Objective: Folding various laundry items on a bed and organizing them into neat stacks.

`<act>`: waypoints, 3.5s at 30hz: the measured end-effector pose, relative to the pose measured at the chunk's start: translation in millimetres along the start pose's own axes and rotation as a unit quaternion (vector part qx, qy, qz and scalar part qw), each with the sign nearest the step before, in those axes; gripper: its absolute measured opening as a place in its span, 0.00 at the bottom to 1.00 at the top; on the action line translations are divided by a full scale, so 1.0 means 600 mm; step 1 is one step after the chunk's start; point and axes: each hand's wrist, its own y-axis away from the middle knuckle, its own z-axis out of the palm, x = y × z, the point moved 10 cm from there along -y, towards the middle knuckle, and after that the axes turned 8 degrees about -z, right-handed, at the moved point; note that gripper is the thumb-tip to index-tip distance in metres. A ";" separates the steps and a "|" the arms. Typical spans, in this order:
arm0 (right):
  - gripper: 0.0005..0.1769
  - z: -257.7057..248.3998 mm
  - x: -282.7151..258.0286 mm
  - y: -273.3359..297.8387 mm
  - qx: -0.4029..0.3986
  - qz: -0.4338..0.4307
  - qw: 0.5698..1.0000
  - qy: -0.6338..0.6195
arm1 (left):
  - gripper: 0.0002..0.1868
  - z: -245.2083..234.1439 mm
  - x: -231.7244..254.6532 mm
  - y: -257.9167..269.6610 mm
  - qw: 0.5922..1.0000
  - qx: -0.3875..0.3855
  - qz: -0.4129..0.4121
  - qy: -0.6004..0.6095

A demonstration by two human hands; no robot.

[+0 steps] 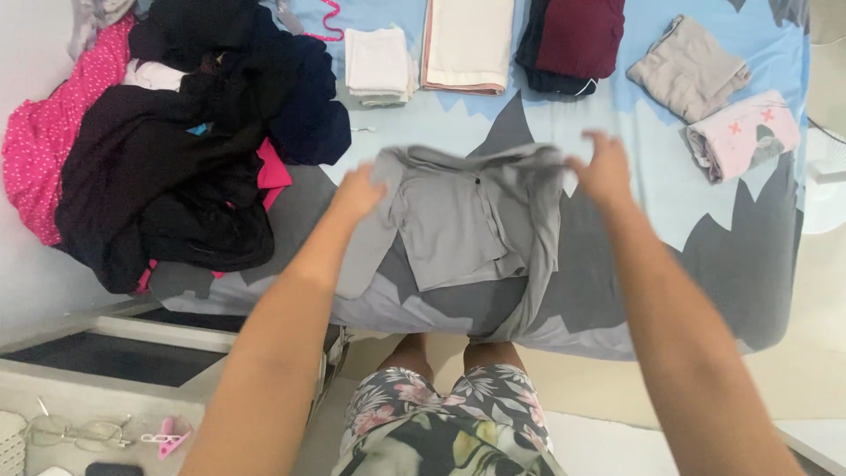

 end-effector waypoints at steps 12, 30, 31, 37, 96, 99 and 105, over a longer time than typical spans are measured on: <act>0.38 0.165 -0.019 0.446 -0.329 0.381 0.862 -0.055 | 0.40 0.012 -0.209 0.245 0.955 -0.045 -0.272 -0.113; 0.22 -0.138 0.211 0.334 0.088 0.314 0.945 -0.024 | 0.18 -0.162 -0.264 0.228 0.908 0.411 -0.053 -0.064; 0.22 -0.095 0.244 0.348 0.088 0.314 0.945 -0.024 | 0.18 -0.150 -0.231 0.248 0.908 0.411 -0.054 -0.064; 0.17 0.160 0.211 0.411 -0.077 0.430 0.856 -0.276 | 0.10 0.095 -0.079 0.282 0.980 0.002 -0.144 0.138; 0.23 0.152 -0.036 0.375 0.082 0.260 0.942 -0.194 | 0.10 0.180 -0.117 0.315 0.944 0.116 -0.164 0.263; 0.16 0.210 -0.002 0.398 0.101 0.315 0.861 -0.385 | 0.10 0.190 -0.122 0.308 0.925 0.077 -0.201 0.312; 0.15 0.217 0.021 0.398 0.040 0.378 0.870 -0.315 | 0.11 0.207 -0.129 0.306 0.942 0.052 -0.173 0.282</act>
